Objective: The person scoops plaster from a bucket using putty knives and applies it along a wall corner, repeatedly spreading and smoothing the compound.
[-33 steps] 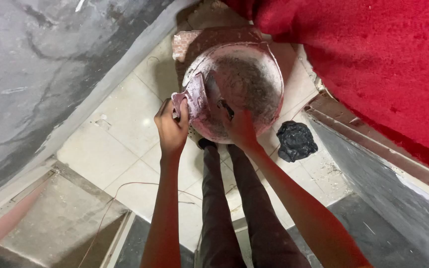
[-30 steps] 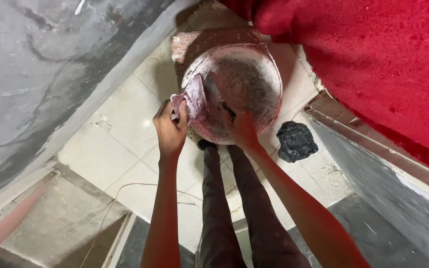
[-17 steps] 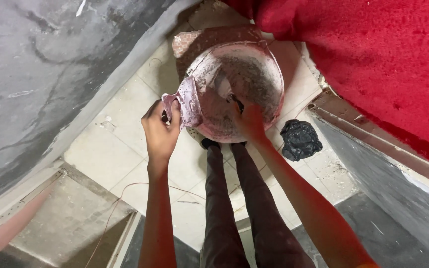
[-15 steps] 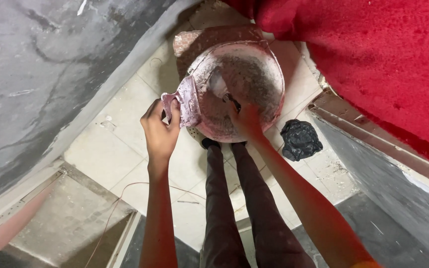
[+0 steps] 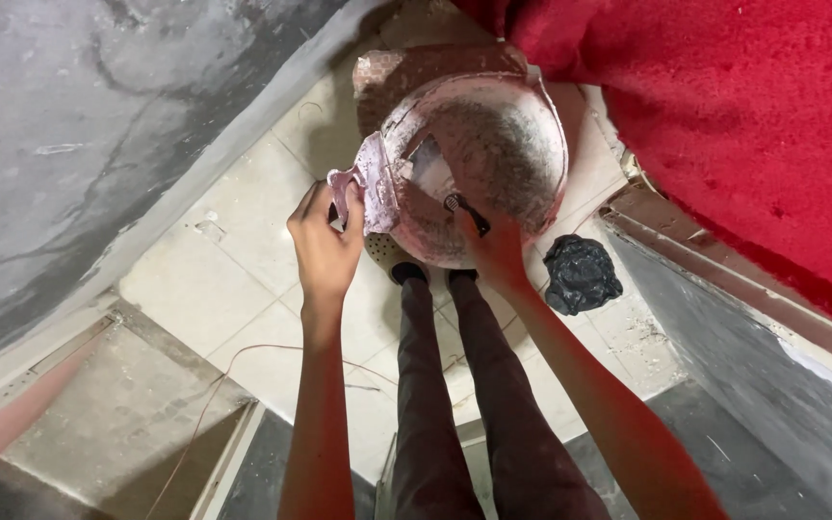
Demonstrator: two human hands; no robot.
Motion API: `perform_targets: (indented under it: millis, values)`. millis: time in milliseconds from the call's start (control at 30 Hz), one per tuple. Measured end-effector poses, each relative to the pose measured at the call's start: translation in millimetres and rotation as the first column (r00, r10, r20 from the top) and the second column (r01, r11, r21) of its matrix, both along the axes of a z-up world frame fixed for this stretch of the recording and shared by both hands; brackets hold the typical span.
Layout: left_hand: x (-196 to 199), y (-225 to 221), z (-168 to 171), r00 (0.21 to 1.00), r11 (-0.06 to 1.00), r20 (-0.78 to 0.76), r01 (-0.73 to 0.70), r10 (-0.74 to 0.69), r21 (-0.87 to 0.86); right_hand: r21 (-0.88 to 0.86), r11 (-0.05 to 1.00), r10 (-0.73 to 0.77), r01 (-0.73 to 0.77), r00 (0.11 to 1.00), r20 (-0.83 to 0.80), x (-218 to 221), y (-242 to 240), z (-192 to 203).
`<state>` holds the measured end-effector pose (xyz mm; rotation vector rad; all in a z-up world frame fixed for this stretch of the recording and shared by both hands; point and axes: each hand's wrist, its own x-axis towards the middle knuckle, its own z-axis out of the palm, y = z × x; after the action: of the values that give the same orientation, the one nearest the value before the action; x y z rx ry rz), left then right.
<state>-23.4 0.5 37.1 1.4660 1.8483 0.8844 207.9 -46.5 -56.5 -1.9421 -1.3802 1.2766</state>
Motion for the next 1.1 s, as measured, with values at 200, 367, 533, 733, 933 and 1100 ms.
perform_targets:
  millis: [200,367,533,733,933,1100]
  values:
    - [1.5,-1.3,21.6,0.998,0.997,0.037,-0.055,0.057,-0.058,-0.326,0.929,-0.272,0.174,0.919,-0.284,8.8,-3.4,38.5]
    - [6.3,-3.0,64.7,0.990,0.988,0.081,-0.102,0.112,-0.112,-0.360,0.894,-0.414,0.269,0.804,-0.426,8.8,-13.3,82.1]
    - [15.6,1.7,116.4,0.993,0.995,0.095,-0.079,0.073,0.053,-0.283,0.891,-0.453,0.354,0.717,-0.529,8.5,-9.4,147.1]
    - [24.8,19.1,197.8,0.993,0.980,0.096,-0.089,0.073,0.179,-0.090,0.899,-0.392,0.428,0.698,-0.600,-6.5,22.7,260.7]
    - [18.7,55.7,295.4,0.999,0.918,0.051,-0.026,0.007,0.397,0.066,0.850,-0.334,0.522,0.633,-0.698,-30.4,66.9,364.0]
    - [9.2,75.2,388.2,1.000,0.847,-0.030,0.014,0.002,0.531,0.168,0.867,-0.165,0.469,0.589,-0.791,-52.2,82.3,463.2]
